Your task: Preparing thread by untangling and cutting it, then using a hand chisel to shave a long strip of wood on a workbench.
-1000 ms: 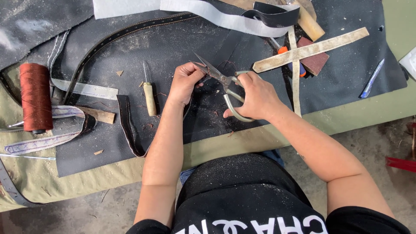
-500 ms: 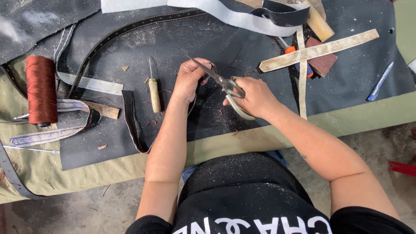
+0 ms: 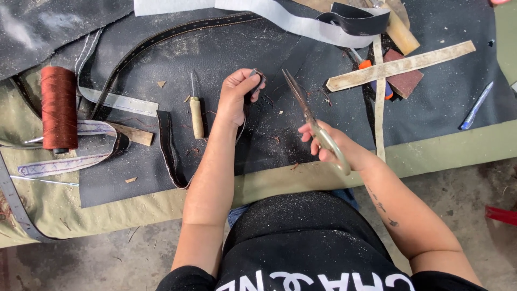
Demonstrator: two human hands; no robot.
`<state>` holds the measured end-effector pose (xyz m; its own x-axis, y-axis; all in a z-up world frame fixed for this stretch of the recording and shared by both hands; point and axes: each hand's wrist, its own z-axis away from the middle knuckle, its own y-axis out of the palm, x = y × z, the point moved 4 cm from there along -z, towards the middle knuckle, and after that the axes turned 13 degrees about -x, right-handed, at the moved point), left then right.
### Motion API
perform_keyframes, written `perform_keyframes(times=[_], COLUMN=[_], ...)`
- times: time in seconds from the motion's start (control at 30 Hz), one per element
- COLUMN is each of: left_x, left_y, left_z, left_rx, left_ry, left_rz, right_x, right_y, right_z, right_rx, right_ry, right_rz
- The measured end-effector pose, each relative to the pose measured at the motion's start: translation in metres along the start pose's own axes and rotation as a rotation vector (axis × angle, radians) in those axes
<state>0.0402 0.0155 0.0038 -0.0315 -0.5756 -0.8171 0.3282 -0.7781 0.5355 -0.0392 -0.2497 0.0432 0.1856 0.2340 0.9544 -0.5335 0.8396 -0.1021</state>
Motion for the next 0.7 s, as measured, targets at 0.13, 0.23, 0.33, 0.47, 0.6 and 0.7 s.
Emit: perform_keyframes(times=[0.13, 0.23, 0.33, 0.47, 0.6, 0.7], left_x=[-0.001, -0.004, -0.008, -0.013, -0.007, -0.009], left_y=[-0.002, 0.001, 0.002, 0.005, 0.006, 0.010], left_z=[0.002, 0.005, 0.006, 0.011, 0.010, 0.012], left_rx=[0.010, 0.017, 0.016, 0.024, 0.043, 0.046], left_ry=[-0.055, -0.048, -0.042, -0.050, -0.046, -0.044], left_rz=[0.099, 0.102, 0.104, 0.125, 0.098, 0.079], right_x=[0.001, -0.004, 0.004, 0.001, -0.012, -0.010], right_y=[0.002, 0.005, 0.012, 0.016, 0.021, 0.026], right_z=[0.010, 0.007, 0.005, -0.001, -0.015, -0.028], right_rx=[0.084, 0.109, 0.169, 0.149, 0.086, 0.061], right_ry=[0.019, 0.025, 0.053, 0.058, 0.077, 0.070], right_rz=[-0.167, -0.150, -0.189, -0.195, -0.139, -0.087])
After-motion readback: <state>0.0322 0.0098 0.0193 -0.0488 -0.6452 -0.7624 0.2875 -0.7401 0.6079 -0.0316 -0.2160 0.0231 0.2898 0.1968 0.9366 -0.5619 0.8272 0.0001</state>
